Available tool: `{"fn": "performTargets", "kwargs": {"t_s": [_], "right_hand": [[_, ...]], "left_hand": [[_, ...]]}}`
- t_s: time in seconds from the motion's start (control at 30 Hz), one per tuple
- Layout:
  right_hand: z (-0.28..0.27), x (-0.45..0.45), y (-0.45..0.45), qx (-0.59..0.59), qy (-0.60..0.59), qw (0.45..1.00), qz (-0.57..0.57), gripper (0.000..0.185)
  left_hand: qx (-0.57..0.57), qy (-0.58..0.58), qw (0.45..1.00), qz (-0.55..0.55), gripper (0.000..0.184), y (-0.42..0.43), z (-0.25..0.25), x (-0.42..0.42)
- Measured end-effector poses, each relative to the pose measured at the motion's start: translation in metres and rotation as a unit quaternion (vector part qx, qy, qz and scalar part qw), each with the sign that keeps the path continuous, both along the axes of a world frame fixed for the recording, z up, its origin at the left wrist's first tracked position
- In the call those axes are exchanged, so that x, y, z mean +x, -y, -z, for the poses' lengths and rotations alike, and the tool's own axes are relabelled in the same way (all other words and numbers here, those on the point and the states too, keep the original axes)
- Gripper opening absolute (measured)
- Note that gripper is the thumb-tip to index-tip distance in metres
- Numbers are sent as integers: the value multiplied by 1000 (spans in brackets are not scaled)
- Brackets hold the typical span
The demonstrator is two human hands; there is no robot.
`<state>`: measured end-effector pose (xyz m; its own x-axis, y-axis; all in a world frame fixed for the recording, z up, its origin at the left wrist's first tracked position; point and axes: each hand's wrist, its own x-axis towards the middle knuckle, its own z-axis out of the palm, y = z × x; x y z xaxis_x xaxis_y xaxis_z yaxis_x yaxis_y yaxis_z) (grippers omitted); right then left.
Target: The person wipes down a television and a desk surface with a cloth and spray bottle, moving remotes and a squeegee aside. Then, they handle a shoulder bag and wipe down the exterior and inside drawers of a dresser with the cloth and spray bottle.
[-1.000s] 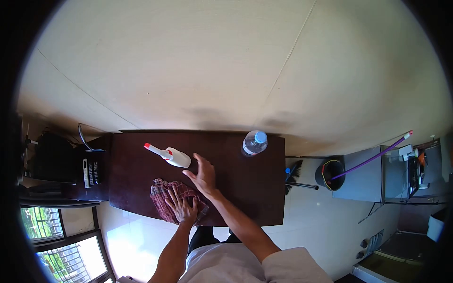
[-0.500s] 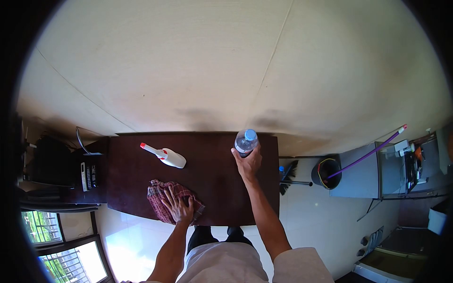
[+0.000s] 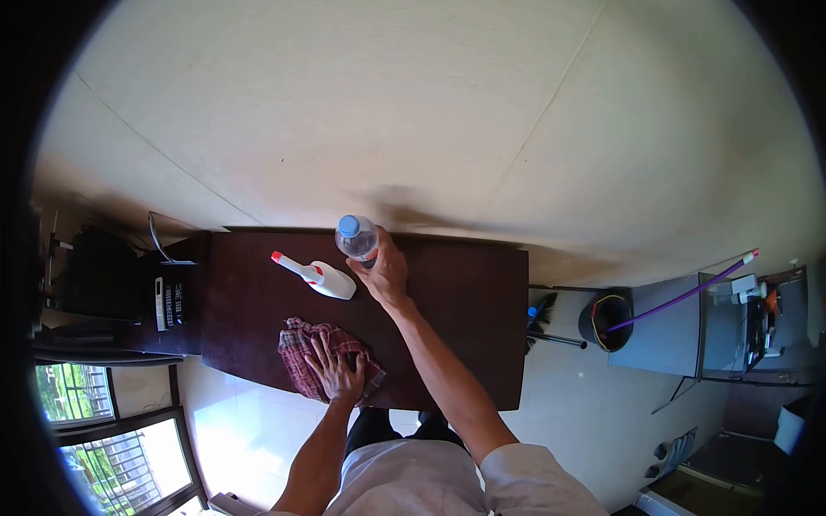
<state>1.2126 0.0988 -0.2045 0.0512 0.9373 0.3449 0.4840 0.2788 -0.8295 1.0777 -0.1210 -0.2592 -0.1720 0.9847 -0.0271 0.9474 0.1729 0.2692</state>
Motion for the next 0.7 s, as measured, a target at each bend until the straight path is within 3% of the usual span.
{"fn": "performTargets", "kwargs": {"t_s": [0.33,0.43,0.53,0.63,0.7], "right_hand": [[25,-9,-7,-12,2,999,-32,86],[32,-6,-8,33,18,998,-45,82],[27,-1,13,45,86,995,33,73],[22,-1,48,49,63,995,68,62],[15,-12,68,62,-10,998,6,58]], "left_hand": [[6,-12,1000,8,68,3,8,-3],[8,-14,1000,8,68,2,8,-2],[10,-18,1000,9,68,2,7,-2],[-2,-13,1000,5,69,2,7,-2],[14,-9,1000,9,69,3,9,-3]]}}
